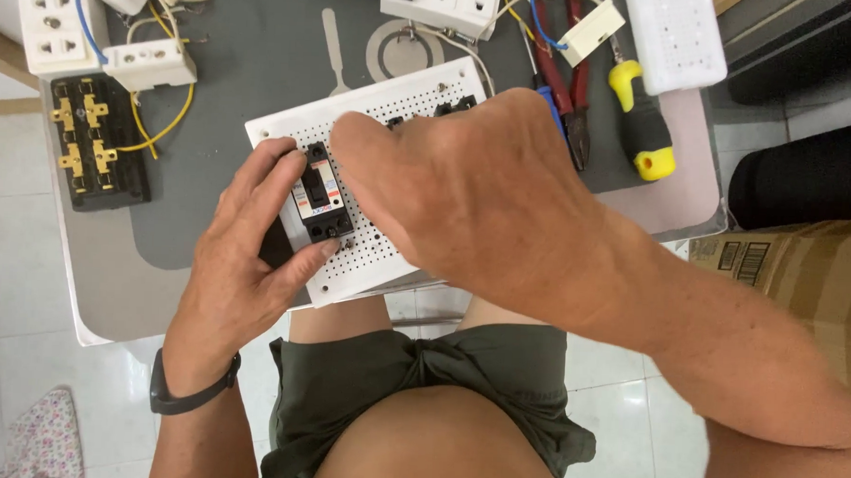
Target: The person assembles electrical components on a white perforated board. They use a screwdriver to tighten screws on circuit breakers and other black electrical parts, securing them to the board.
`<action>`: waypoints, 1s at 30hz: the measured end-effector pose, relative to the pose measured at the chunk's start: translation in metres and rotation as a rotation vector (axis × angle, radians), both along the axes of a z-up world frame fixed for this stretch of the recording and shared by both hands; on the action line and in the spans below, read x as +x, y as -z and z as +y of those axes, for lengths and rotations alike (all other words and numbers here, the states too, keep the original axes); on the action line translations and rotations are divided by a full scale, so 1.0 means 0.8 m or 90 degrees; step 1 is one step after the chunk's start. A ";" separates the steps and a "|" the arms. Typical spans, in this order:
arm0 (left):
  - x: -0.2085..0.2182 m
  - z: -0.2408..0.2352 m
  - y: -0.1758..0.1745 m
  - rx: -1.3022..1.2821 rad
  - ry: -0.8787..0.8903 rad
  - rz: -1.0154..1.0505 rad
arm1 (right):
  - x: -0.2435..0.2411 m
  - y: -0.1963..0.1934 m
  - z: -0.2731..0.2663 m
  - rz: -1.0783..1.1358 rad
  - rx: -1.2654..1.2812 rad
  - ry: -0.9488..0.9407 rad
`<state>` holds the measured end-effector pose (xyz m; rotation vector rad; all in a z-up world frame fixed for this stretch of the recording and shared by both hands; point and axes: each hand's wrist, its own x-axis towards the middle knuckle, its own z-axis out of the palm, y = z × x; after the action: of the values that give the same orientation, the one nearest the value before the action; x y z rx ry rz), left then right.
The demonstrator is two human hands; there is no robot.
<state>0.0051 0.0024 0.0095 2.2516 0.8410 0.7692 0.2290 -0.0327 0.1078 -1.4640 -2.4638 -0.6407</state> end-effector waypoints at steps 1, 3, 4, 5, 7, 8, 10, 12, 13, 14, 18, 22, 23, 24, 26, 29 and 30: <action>0.001 0.000 -0.001 -0.006 -0.007 0.006 | 0.004 -0.001 0.002 0.044 -0.022 -0.027; 0.000 -0.001 -0.001 -0.014 -0.020 0.013 | 0.008 -0.012 0.005 0.088 -0.045 -0.061; -0.001 0.000 0.001 -0.011 -0.011 0.008 | 0.009 -0.022 0.006 0.155 -0.132 -0.132; -0.004 -0.002 0.003 -0.010 -0.004 0.006 | 0.009 -0.031 0.007 0.224 -0.222 -0.203; -0.007 0.000 0.008 -0.004 0.002 0.001 | 0.016 -0.028 0.006 0.171 -0.215 -0.217; -0.009 0.001 0.011 0.007 0.015 -0.007 | 0.020 -0.026 0.006 0.116 -0.203 -0.222; -0.009 0.000 0.008 -0.009 0.008 0.009 | 0.025 -0.010 0.006 0.059 -0.130 -0.166; -0.011 0.000 0.004 -0.023 0.002 0.024 | 0.025 -0.008 0.008 0.002 -0.055 -0.109; -0.011 0.000 0.003 -0.030 0.004 0.025 | 0.023 -0.014 0.010 0.030 -0.102 -0.129; -0.010 0.000 0.002 -0.036 0.005 0.026 | 0.022 -0.020 0.011 0.058 -0.149 -0.150; -0.013 0.002 0.010 -0.024 0.017 0.016 | 0.027 -0.020 0.014 0.118 -0.241 -0.214; -0.013 0.002 0.011 -0.023 0.021 0.015 | 0.033 -0.011 0.011 -0.007 -0.156 -0.080; -0.013 0.002 0.012 -0.019 0.020 0.012 | 0.030 -0.014 0.011 0.036 -0.182 -0.098; -0.013 0.001 0.013 -0.021 0.019 0.011 | 0.030 -0.016 0.009 0.036 -0.185 -0.099; -0.015 0.002 0.015 -0.013 0.029 0.006 | 0.030 -0.018 0.007 0.085 -0.169 -0.183; -0.016 0.003 0.017 -0.023 0.026 0.008 | 0.033 -0.027 0.015 0.034 -0.217 -0.184; -0.015 0.005 0.016 -0.023 0.021 0.008 | 0.082 -0.034 0.014 0.033 -0.217 -0.190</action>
<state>-0.0069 0.0064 -0.0032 2.2354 0.8156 0.7204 0.2946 -0.0219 0.1349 -1.1520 -2.7698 -0.1276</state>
